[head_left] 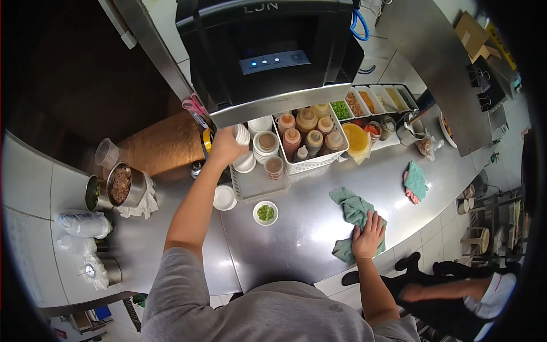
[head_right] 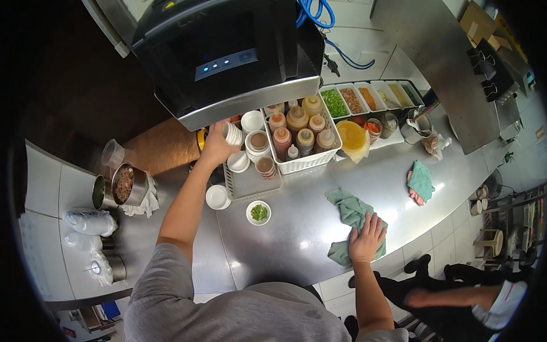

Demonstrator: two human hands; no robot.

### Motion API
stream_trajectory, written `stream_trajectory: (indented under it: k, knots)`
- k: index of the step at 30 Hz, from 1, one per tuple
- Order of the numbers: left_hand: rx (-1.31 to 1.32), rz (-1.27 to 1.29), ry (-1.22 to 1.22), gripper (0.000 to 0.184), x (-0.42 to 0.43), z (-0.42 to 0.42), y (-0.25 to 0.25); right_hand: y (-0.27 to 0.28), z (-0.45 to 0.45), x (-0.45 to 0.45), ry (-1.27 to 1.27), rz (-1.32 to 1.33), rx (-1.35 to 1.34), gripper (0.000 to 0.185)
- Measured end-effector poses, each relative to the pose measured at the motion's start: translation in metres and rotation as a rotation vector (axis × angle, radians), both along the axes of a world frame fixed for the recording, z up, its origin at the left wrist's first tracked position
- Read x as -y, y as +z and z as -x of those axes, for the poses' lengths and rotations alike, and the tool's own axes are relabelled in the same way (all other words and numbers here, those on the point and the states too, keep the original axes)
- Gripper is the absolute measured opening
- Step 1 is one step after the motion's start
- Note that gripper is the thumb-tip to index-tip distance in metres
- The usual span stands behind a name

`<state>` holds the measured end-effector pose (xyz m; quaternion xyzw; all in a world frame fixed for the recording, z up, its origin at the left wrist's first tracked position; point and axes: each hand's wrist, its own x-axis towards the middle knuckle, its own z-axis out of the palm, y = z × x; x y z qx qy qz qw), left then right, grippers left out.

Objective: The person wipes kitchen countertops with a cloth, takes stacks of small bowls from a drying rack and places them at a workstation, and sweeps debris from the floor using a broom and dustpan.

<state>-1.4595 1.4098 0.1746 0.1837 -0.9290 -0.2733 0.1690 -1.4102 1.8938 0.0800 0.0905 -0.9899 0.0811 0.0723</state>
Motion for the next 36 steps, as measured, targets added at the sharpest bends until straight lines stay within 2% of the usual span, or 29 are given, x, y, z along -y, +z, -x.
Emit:
stream_trajectory:
  k: [1,3,4,5,7,9,11,12,14,16,19,21,23,25,27,29,31,33,36]
  knots:
    - [0.004,0.003,-0.001,0.076,0.001,0.009,0.005,0.0,0.001,0.0,0.0,0.003,-0.01,0.069]
    - [0.24,0.087,0.062,0.074,0.001,0.023,0.015,0.002,-0.001,0.002,-0.002,0.012,-0.006,0.069]
    - [0.308,0.218,0.069,0.07,0.004,0.028,0.004,0.003,0.0,0.001,-0.001,0.017,-0.01,0.069]
    - [0.303,0.221,0.068,0.07,0.007,0.032,-0.007,0.003,0.002,0.001,-0.002,0.02,-0.015,0.069]
    - [0.333,0.164,-0.02,0.083,0.007,0.034,-0.017,0.001,0.001,0.0,-0.004,0.012,-0.016,0.068]
    - [0.299,0.23,0.014,0.081,0.001,0.027,-0.022,-0.001,0.0,0.0,-0.007,0.019,-0.019,0.068]
    - [0.038,0.324,0.062,0.07,-0.01,0.009,-0.004,-0.002,0.0,-0.002,-0.007,0.022,-0.017,0.068]
    - [-0.074,0.174,0.059,0.057,-0.012,-0.008,0.001,-0.002,0.0,-0.002,-0.012,0.02,-0.023,0.067]
    - [0.464,-0.065,0.116,0.053,-0.026,-0.052,0.042,-0.004,0.001,-0.002,-0.017,0.012,-0.035,0.067]
    - [0.727,-0.065,0.106,0.046,-0.052,-0.096,0.053,-0.002,0.001,-0.001,-0.013,0.014,-0.03,0.067]
    - [0.733,0.097,0.113,0.041,-0.066,-0.142,0.001,0.002,0.001,-0.001,-0.02,0.032,-0.028,0.067]
    - [0.483,0.105,0.097,0.04,-0.058,-0.155,-0.043,0.001,0.0,-0.002,-0.025,0.049,-0.028,0.066]
    - [0.394,0.212,0.083,0.039,-0.046,-0.162,-0.047,0.001,0.0,-0.003,-0.015,0.047,-0.051,0.066]
    - [0.628,-0.114,0.096,0.036,-0.042,-0.159,-0.018,0.001,0.0,-0.004,-0.018,0.047,-0.038,0.066]
    - [0.578,-0.061,0.066,0.037,-0.042,-0.155,-0.015,0.001,0.001,-0.005,-0.026,0.045,-0.028,0.065]
    - [0.661,-0.023,-0.005,0.039,-0.044,-0.151,-0.012,0.002,-0.002,-0.007,-0.017,0.046,-0.024,0.065]
    - [0.636,0.038,-0.012,0.043,-0.045,-0.148,-0.026,0.002,0.003,-0.002,-0.023,0.065,-0.041,0.065]
    - [0.543,0.067,0.053,0.044,-0.052,-0.148,-0.03,0.003,0.0,-0.005,-0.028,0.063,-0.028,0.064]
    - [0.542,0.009,0.16,0.044,-0.051,-0.146,-0.042,0.008,-0.003,-0.005,-0.021,0.076,-0.017,0.064]
